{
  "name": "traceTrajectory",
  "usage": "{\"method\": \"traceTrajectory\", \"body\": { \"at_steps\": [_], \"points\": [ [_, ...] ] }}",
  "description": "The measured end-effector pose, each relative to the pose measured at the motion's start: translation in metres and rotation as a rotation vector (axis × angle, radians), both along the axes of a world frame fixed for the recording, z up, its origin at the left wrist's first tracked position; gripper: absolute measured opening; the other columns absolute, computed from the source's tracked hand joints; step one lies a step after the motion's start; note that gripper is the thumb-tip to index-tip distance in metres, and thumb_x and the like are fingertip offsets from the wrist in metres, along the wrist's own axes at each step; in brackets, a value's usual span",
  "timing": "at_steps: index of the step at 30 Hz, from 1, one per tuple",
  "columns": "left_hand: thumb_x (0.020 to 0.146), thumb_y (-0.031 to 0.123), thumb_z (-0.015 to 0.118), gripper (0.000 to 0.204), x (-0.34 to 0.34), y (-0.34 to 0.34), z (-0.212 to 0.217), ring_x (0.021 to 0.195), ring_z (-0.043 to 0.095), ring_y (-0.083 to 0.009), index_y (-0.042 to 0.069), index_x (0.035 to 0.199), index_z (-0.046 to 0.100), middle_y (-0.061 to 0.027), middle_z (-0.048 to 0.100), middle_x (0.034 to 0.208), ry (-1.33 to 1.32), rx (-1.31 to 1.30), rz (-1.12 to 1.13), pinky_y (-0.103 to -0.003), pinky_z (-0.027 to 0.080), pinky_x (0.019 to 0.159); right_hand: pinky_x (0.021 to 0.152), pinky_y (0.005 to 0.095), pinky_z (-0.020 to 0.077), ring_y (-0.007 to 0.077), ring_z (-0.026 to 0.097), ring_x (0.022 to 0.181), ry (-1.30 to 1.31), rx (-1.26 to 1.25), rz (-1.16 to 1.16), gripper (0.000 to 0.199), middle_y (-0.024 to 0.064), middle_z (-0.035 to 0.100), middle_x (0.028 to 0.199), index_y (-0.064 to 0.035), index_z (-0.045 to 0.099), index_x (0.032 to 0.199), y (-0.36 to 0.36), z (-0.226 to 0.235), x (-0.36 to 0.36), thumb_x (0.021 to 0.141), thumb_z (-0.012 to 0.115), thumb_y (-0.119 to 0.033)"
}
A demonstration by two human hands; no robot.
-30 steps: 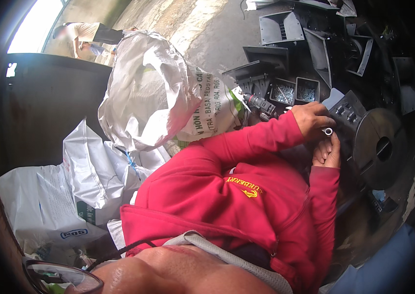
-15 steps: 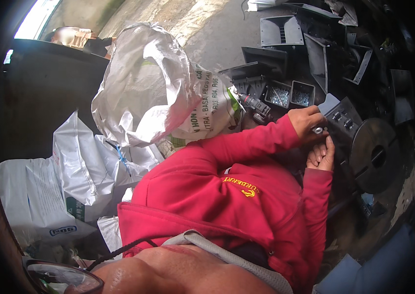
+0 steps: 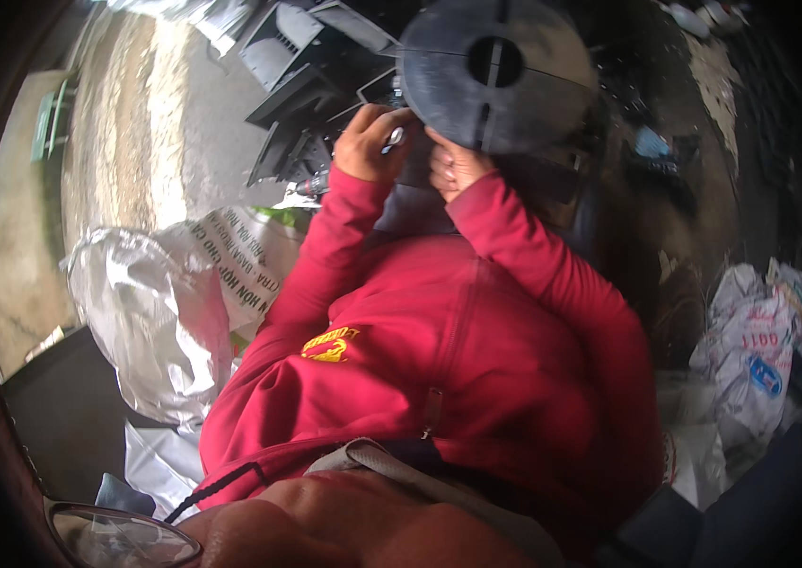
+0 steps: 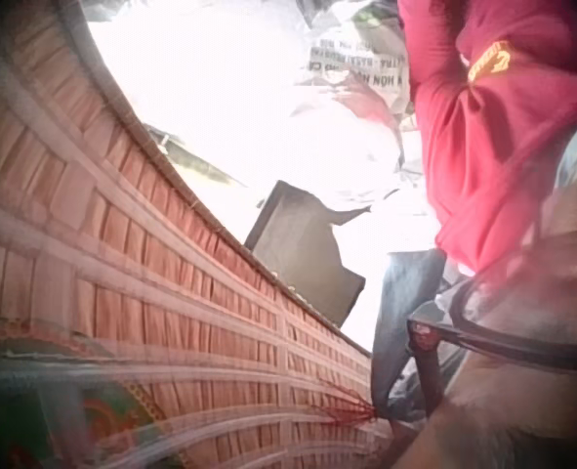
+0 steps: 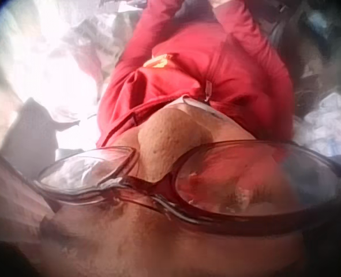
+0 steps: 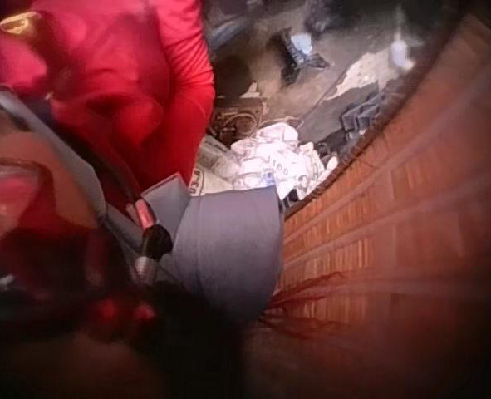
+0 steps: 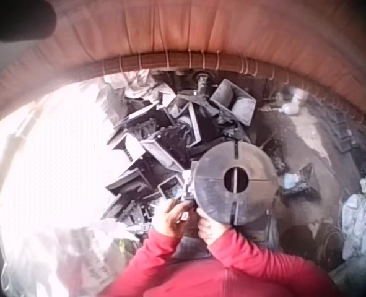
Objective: The person assembles a metal component by inserting bolts and tightening them with a wrench. They repeatedly adjust the position of the parts and tighten multiple bolts to secure the assembly.
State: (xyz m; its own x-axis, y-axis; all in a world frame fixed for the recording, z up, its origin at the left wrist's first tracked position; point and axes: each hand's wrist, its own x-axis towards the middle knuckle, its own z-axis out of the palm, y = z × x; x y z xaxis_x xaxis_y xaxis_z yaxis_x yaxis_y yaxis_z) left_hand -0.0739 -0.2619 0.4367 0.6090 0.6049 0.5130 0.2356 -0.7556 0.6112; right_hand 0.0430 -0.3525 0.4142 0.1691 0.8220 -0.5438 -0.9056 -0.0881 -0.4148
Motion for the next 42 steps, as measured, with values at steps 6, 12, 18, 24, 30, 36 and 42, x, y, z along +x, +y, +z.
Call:
{"method": "traceTrajectory", "body": {
  "at_steps": [6,12,18,24,30,36,42],
  "points": [
    [0.07,0.006,0.072,0.024,0.002,-0.007,0.007,0.066,0.058,-0.0215,0.009,0.092,0.065,-0.0069,0.06,0.084,-0.088,0.001,0.046,-0.028,0.048,0.058,0.032,0.0167,0.0199,0.0019,0.03,0.037,0.077,0.04,-0.036,0.021,-0.0084,0.035,0.05,-0.0167,0.045,0.074,-0.005,-0.009,-0.005,0.083,0.064,-0.02],
    [0.069,0.005,0.071,0.024,0.002,0.001,0.006,0.067,0.059,-0.02,0.008,0.092,0.064,-0.0065,0.059,0.083,0.061,0.084,0.001,-0.028,0.047,0.057,0.033,0.0161,0.0201,0.0015,0.029,0.037,-0.012,0.033,-0.044,0.015,-0.0081,0.035,0.051,-0.0161,0.048,0.079,-0.001,-0.005,-0.005,0.085,0.062,-0.021],
    [0.07,0.005,0.072,0.024,0.003,-0.012,0.007,0.066,0.06,-0.0196,0.007,0.093,0.064,-0.0069,0.059,0.08,-0.041,-0.023,0.141,-0.03,0.048,0.058,0.034,0.0159,0.0204,0.0012,0.03,0.039,0.003,0.119,-0.027,0.014,-0.0081,0.036,0.054,-0.014,0.051,0.082,-0.007,-0.013,-0.007,0.086,0.059,-0.025],
    [0.072,0.006,0.071,0.017,0.002,-0.008,0.008,0.067,0.06,-0.0221,0.006,0.088,0.064,-0.0076,0.06,0.08,0.004,0.047,0.045,-0.03,0.047,0.057,0.034,0.0157,0.0206,0.0011,0.03,0.04,-0.024,0.135,-0.019,0.016,-0.0084,0.036,0.055,-0.0133,0.052,0.084,-0.004,-0.019,-0.005,0.087,0.058,-0.027],
    [0.071,0.007,0.072,0.019,0.004,-0.007,0.005,0.067,0.06,-0.0227,0.007,0.088,0.063,-0.0071,0.06,0.08,-0.012,-0.011,0.113,-0.03,0.048,0.058,0.033,0.0159,0.0202,0.001,0.03,0.039,0.008,0.17,-0.018,0.016,-0.0086,0.036,0.053,-0.014,0.05,0.082,-0.005,-0.02,-0.006,0.086,0.059,-0.026],
    [0.07,0.008,0.073,0.023,0.003,-0.006,0.004,0.065,0.059,-0.022,0.007,0.091,0.063,-0.0071,0.059,0.078,-0.029,0.01,0.083,-0.031,0.048,0.058,0.033,0.017,0.0206,0.0021,0.03,0.039,-0.016,0.139,-0.011,0.016,-0.0075,0.036,0.054,-0.0157,0.046,0.079,-0.003,-0.017,-0.004,0.086,0.059,-0.023],
    [0.071,0.006,0.071,0.02,0.003,-0.004,0.008,0.065,0.06,-0.0207,0.009,0.09,0.065,-0.0067,0.06,0.079,0.011,0.062,0.097,-0.031,0.048,0.057,0.032,0.0169,0.0198,0.0019,0.028,0.035,0.034,0.101,-0.028,0.016,-0.0084,0.034,0.05,-0.0166,0.047,0.078,-0.001,-0.014,-0.006,0.084,0.061,-0.02]
  ]
}}
